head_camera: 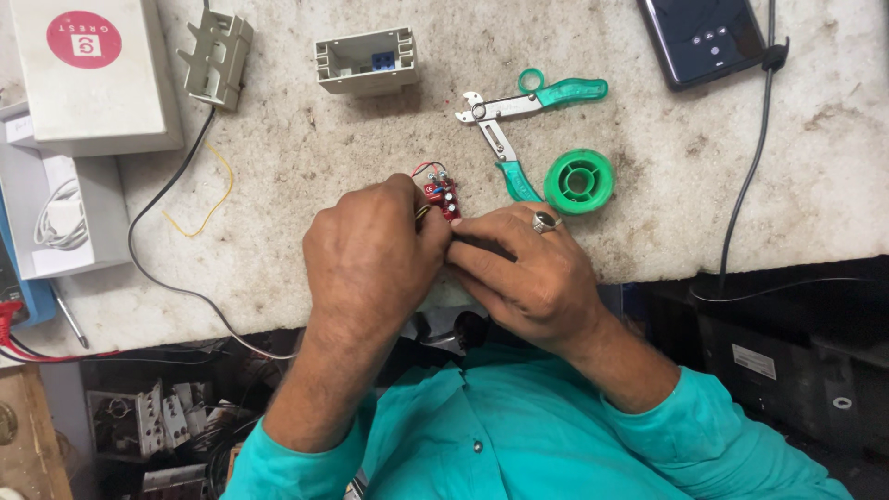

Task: The person solders red and yellow wires to a red circuit board using a soldering iron, then connects the board to a small display module and a timer switch, pressing the modules together and arranging the wiring on the workbench.

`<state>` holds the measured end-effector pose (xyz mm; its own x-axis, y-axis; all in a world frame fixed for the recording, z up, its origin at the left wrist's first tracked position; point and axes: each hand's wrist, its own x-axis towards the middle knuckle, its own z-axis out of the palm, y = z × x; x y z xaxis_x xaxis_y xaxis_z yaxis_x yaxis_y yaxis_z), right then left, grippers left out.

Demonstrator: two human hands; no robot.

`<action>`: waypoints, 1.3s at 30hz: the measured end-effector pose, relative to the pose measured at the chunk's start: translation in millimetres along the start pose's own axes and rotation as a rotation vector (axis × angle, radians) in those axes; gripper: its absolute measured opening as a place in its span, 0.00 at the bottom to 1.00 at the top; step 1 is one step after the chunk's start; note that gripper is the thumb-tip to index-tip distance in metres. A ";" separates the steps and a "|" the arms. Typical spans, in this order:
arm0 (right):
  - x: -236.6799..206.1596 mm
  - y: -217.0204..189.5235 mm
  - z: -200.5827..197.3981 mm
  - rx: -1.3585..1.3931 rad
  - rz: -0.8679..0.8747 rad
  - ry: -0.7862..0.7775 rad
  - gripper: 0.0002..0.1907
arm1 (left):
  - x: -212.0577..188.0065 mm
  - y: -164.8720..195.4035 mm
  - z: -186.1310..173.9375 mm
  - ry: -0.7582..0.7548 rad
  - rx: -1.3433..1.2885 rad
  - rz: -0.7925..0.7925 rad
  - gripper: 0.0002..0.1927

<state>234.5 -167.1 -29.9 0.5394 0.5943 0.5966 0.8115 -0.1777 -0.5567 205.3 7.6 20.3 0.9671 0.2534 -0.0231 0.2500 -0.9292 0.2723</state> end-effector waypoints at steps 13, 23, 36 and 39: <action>1.8 -4.3 2.4 -0.035 0.007 0.002 0.18 | 7.0 -3.8 3.3 -0.114 -0.080 -0.177 0.15; 6.3 -8.0 -1.2 -0.005 0.008 -0.004 0.14 | 16.5 -62.4 -31.4 -0.270 -0.460 0.226 0.20; 9.3 -12.6 2.6 -0.040 0.008 -0.007 0.15 | -9.2 -94.7 -16.0 -0.139 -0.741 0.332 0.24; 8.0 -13.0 4.1 -0.058 0.008 -0.006 0.15 | -13.5 -83.8 -12.4 0.006 -0.653 0.396 0.22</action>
<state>227.3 -156.9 -20.2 0.5450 0.5971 0.5885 0.8187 -0.2277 -0.5271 170.7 85.4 9.7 0.9779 -0.0625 0.1993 -0.1961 -0.6036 0.7728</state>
